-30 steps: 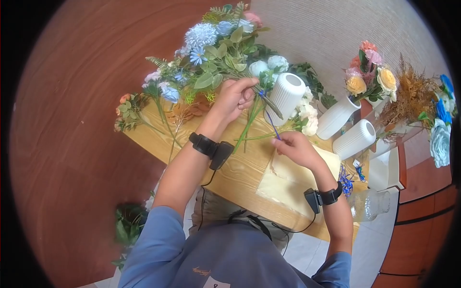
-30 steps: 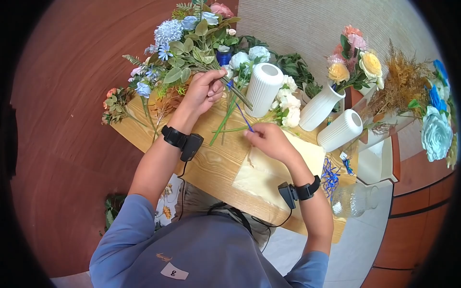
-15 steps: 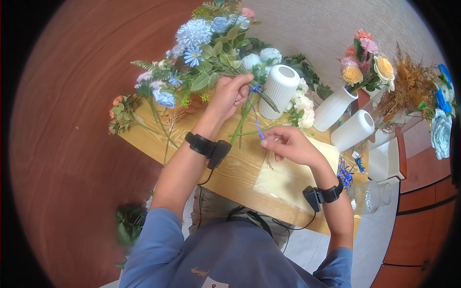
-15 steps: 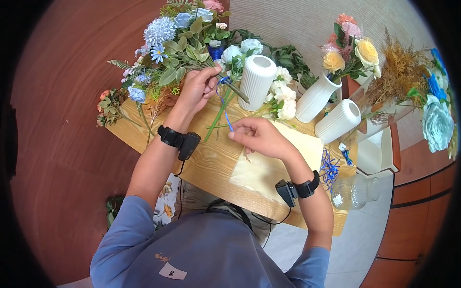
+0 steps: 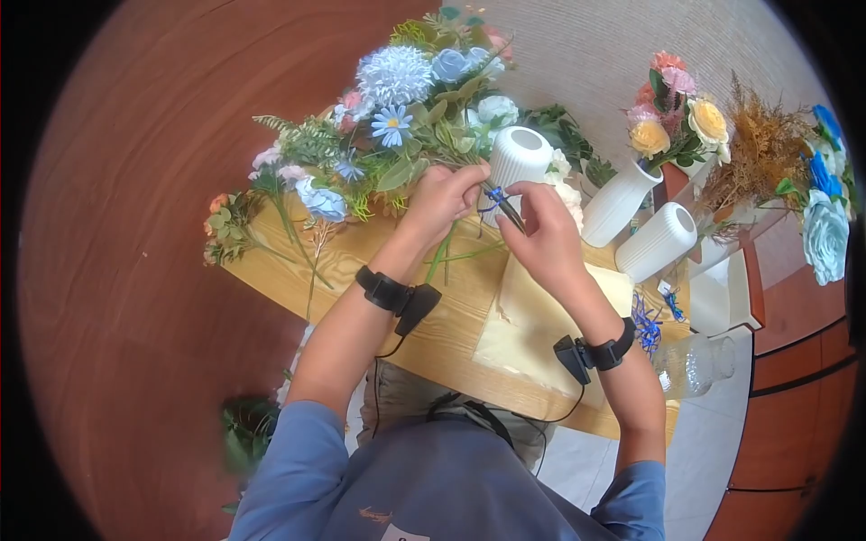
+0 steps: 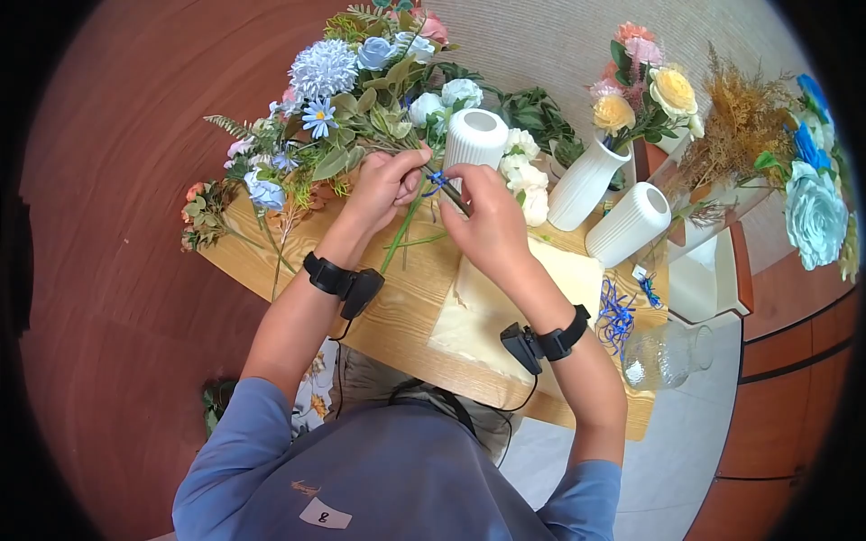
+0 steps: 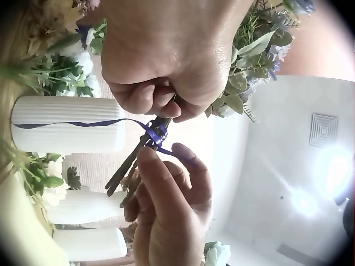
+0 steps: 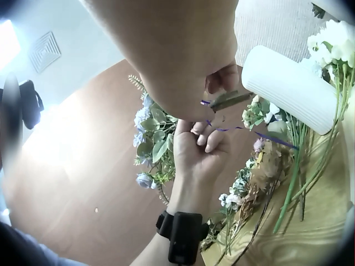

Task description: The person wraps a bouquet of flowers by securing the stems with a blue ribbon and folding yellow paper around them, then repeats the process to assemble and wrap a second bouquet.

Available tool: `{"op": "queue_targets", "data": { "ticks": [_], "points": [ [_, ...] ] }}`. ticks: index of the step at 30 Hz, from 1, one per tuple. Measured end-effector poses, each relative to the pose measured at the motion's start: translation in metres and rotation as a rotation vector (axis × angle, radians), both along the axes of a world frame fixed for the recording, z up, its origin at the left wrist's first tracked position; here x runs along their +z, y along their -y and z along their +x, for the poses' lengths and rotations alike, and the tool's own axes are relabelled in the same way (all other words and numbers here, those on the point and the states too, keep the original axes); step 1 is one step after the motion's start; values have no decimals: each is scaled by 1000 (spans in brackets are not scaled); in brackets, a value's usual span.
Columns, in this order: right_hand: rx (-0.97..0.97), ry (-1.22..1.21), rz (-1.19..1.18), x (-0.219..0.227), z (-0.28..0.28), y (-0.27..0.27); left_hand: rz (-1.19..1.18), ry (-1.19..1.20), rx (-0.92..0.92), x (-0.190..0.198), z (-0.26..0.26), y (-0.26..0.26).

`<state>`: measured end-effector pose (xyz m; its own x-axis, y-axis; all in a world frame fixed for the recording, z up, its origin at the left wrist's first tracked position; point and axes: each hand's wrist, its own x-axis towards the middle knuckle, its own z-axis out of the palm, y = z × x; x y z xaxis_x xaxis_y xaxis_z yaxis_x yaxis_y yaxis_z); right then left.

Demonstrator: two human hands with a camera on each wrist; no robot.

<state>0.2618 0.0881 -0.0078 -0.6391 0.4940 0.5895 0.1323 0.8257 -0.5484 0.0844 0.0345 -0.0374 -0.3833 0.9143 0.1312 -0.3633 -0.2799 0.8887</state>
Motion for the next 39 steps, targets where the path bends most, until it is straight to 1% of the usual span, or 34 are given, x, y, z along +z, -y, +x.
{"op": "queue_targets", "data": {
  "ticks": [2,7,9,10,12,14,15,17,19,21,22,23,24,25,26,27,29,30,32,33,34,36,37,38,39],
  "points": [
    [-22,5,223,-5,-6,-2,4,3,-5,-1,3,-2],
    [-17,-12,175,-9,-10,-11,-27,-14,-35,0,7,-1],
    [187,-287,-392,-12,-15,-19,-34,-25,-48,-2,7,0],
    [184,-285,-395,-7,-11,-20,-28,0,-78,-2,6,0],
    [80,-241,-811,5,-1,-22,-29,24,-110,2,4,5],
    [87,-259,-848,-8,6,-39,54,209,-183,13,4,12],
    [73,-185,-892,-12,10,-43,104,255,-207,12,1,13],
    [83,-65,-948,-19,17,-47,139,287,-213,13,-1,10],
    [99,-34,-941,-17,20,-41,176,321,-212,13,-1,7],
    [117,-10,-935,-14,24,-36,150,305,-61,14,4,1],
    [151,48,-957,-11,26,-34,139,294,12,15,5,-2],
    [186,106,-976,-9,28,-33,141,289,9,13,3,-4],
    [188,105,-972,-4,31,-31,106,210,65,10,1,-5],
    [167,-60,-1005,0,35,-29,71,132,123,7,-3,-6],
    [146,-225,-1036,2,38,-29,75,133,128,4,-9,-7],
    [150,-215,-1037,2,42,-30,60,102,113,3,-13,-5],
    [158,-389,-1030,1,45,-33,48,85,117,0,-21,-2],
    [163,-366,-1029,-1,43,-33,31,73,95,3,-21,1],
    [95,-500,-1080,-3,43,-35,24,84,76,6,-18,5],
    [59,-493,-1091,-2,45,-36,57,111,31,13,-20,8],
    [65,-496,-1090,-2,44,-37,85,133,-17,18,-23,10],
    [25,-545,-1113,-6,49,-41,92,173,-26,21,-29,10],
    [18,-545,-1110,-9,54,-47,158,244,-66,22,-35,11],
    [14,-608,-1150,-14,60,-55,227,320,-101,22,-40,12],
    [12,-667,-1190,-16,66,-62,259,342,-107,25,-46,14]
  ]
}}
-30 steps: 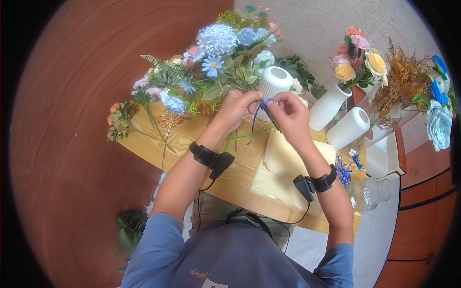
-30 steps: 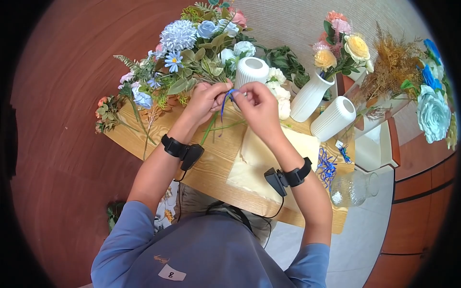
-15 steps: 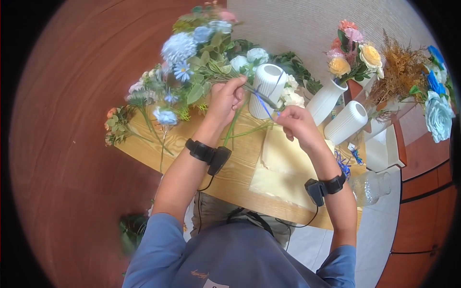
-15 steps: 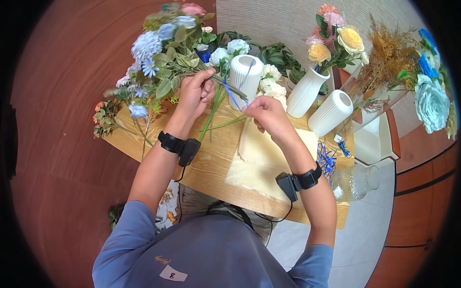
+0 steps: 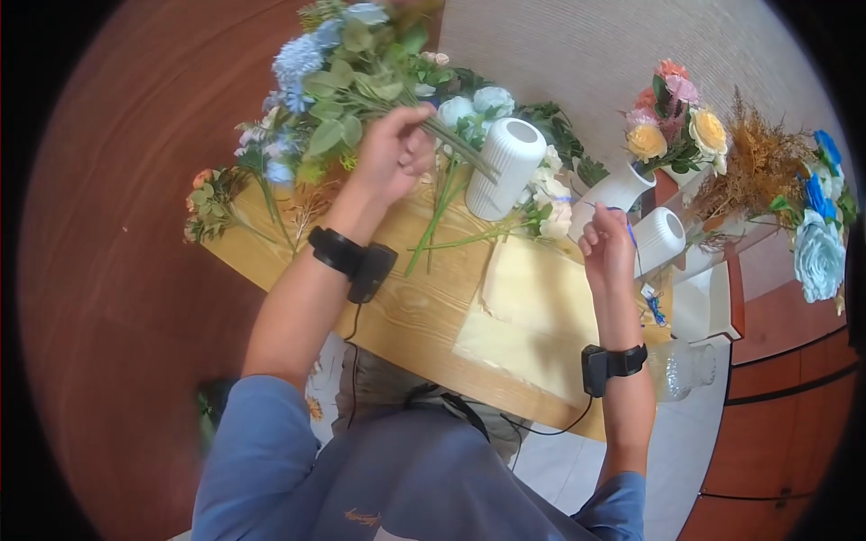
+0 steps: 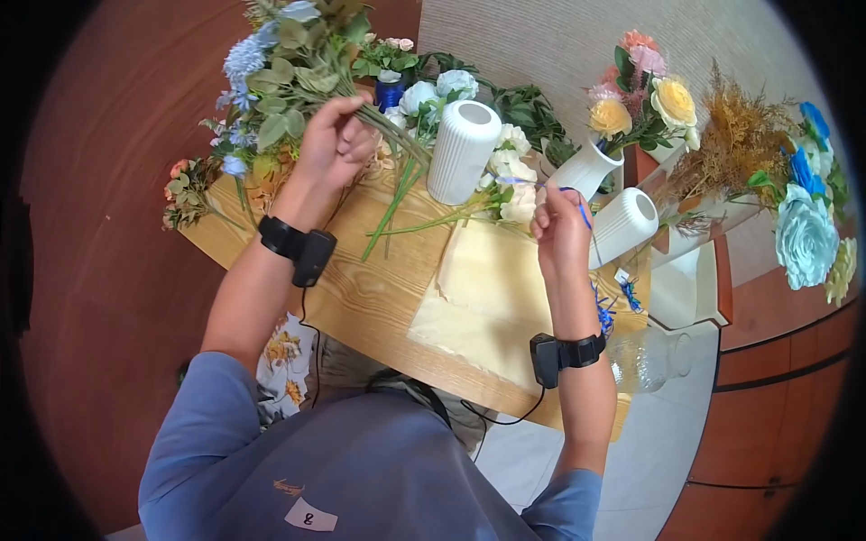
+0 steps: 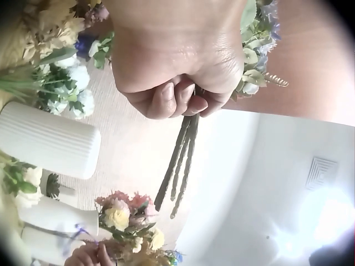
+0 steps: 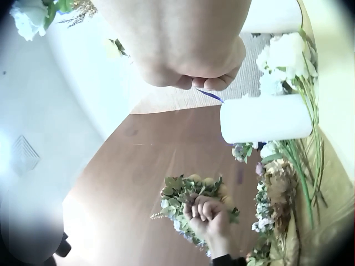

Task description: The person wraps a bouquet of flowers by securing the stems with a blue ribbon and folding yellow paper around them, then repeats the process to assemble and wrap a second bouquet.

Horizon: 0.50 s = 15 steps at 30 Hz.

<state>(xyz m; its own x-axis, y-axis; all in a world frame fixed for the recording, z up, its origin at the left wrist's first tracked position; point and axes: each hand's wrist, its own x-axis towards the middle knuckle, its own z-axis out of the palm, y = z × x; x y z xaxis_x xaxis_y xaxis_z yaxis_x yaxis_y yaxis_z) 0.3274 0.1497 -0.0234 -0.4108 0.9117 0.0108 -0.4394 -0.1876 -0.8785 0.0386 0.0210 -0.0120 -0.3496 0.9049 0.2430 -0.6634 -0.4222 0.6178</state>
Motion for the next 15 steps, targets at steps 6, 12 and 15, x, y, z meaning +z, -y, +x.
{"op": "queue_targets", "data": {
  "ticks": [6,12,15],
  "points": [
    [-18,338,207,8,39,-11,-85,-75,181,14,-56,-3],
    [-118,880,510,53,99,0,-60,-140,180,25,-81,-27],
    [-201,1188,718,28,133,-19,-206,-90,347,37,-89,2]
  ]
}}
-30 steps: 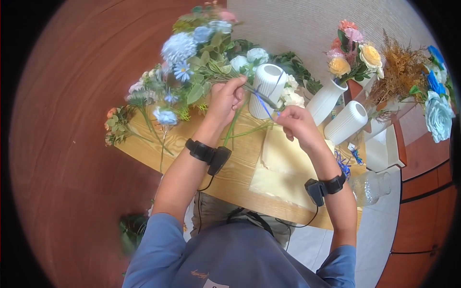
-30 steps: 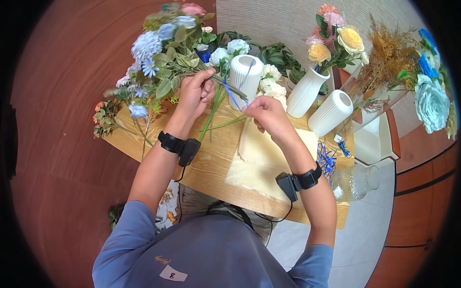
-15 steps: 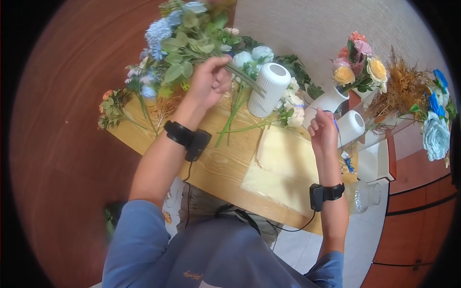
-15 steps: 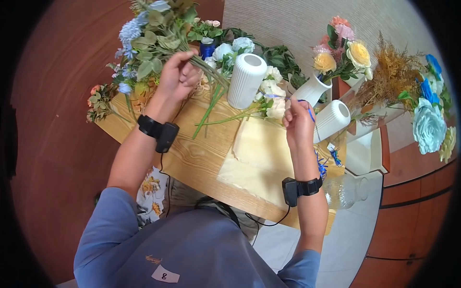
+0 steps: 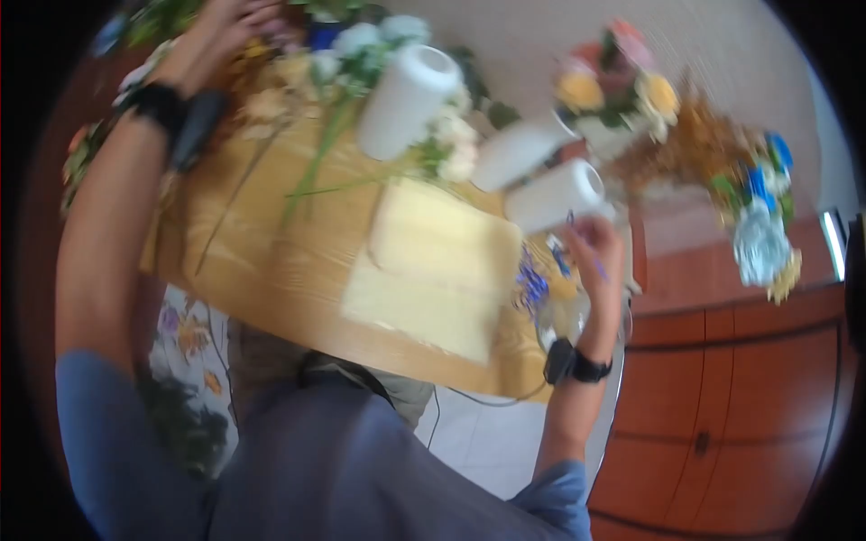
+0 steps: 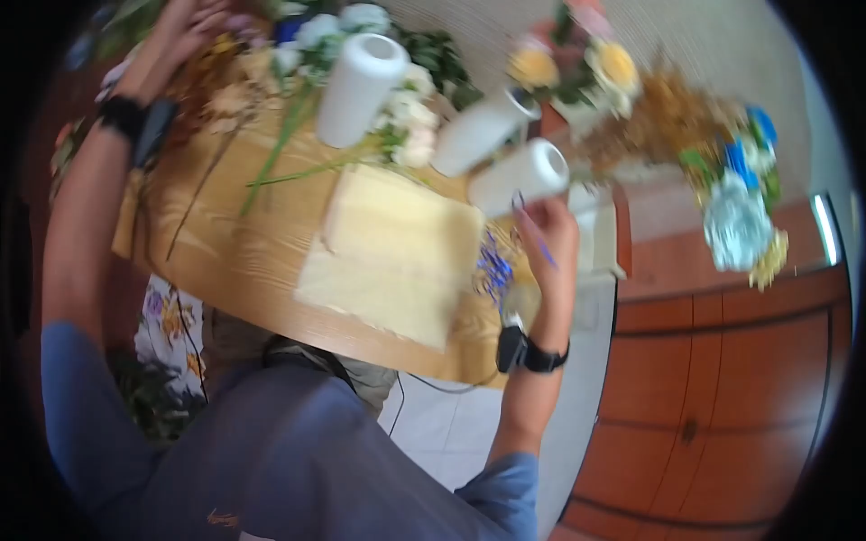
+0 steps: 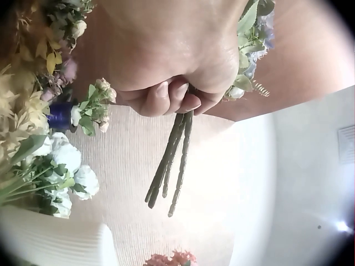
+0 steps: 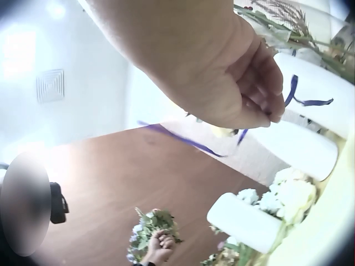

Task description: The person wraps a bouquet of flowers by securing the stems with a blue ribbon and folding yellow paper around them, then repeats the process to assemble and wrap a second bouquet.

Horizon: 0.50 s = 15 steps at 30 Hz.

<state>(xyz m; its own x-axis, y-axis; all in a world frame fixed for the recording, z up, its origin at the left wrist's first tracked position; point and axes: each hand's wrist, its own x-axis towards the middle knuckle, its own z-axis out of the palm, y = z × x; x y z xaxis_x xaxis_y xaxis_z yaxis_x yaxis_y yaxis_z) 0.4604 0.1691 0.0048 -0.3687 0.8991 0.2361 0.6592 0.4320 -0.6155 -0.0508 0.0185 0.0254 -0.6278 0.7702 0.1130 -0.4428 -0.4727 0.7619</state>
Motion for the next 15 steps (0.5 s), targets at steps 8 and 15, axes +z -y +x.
{"op": "queue_targets", "data": {
  "ticks": [8,15],
  "points": [
    [-152,643,210,-54,22,-5,-89,-195,4,-36,10,-52],
    [-117,545,335,-80,51,-8,-35,-132,-214,-60,30,-42]
  ]
}}
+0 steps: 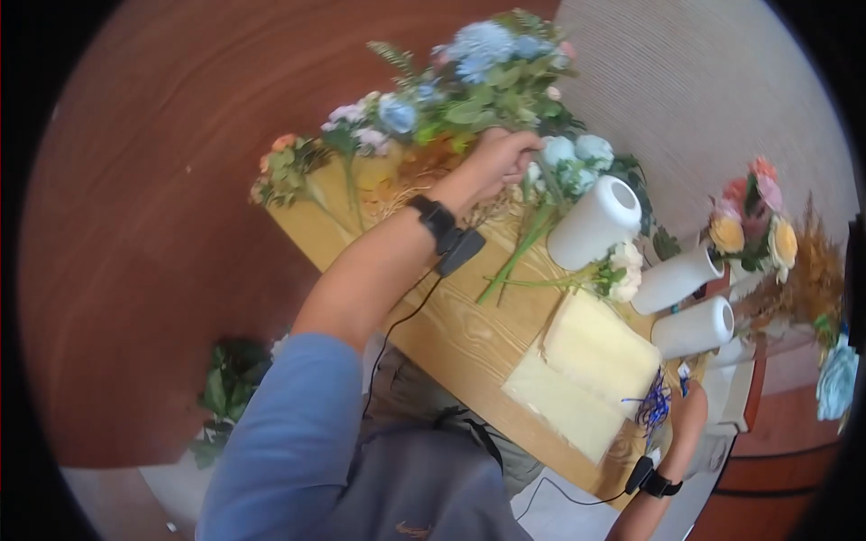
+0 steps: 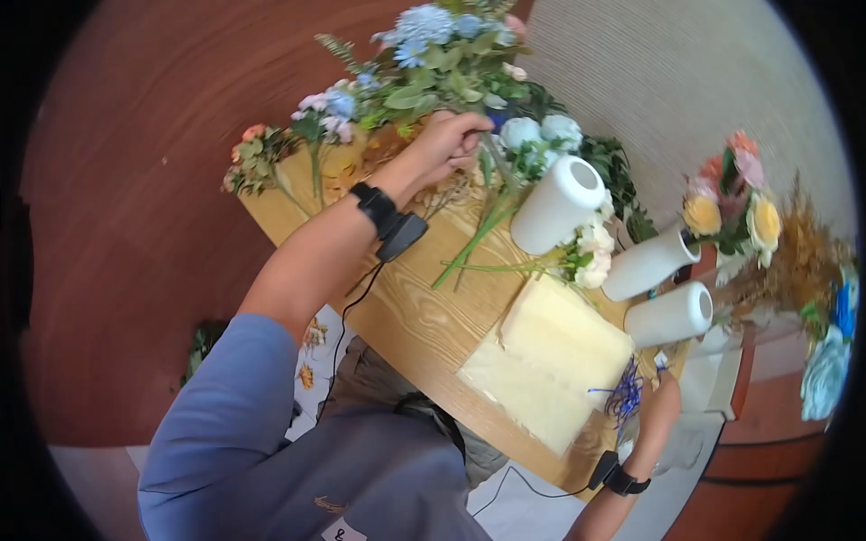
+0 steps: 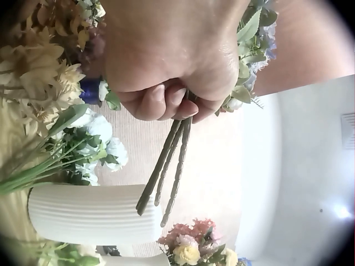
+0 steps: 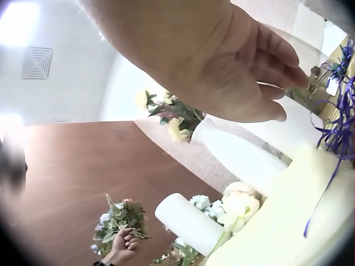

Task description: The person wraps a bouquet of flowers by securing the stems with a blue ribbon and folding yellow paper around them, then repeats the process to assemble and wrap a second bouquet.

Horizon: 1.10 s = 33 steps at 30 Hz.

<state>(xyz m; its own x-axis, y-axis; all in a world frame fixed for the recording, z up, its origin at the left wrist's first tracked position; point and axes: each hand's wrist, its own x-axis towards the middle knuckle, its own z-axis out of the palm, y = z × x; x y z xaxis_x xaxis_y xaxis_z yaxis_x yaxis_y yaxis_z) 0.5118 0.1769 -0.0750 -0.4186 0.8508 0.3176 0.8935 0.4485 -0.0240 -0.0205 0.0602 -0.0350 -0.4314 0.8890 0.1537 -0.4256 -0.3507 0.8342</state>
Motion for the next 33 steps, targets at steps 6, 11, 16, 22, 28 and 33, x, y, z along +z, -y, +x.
{"op": "queue_targets", "data": {
  "ticks": [6,11,16,22,28,33],
  "points": [
    [97,-146,-187,71,-72,58,-72,-11,-33,5,24,19],
    [522,-481,-376,89,-161,83,-103,-114,-145,16,57,29],
    [775,-637,-695,69,-238,65,-189,-190,-271,26,86,32],
    [866,-922,-1436,61,-260,72,-34,-302,-444,23,91,34],
    [819,-1026,-1356,54,-267,76,-44,-204,-405,24,96,30],
    [780,-1119,-1135,52,-280,84,-15,-153,-312,11,100,28]
  ]
}}
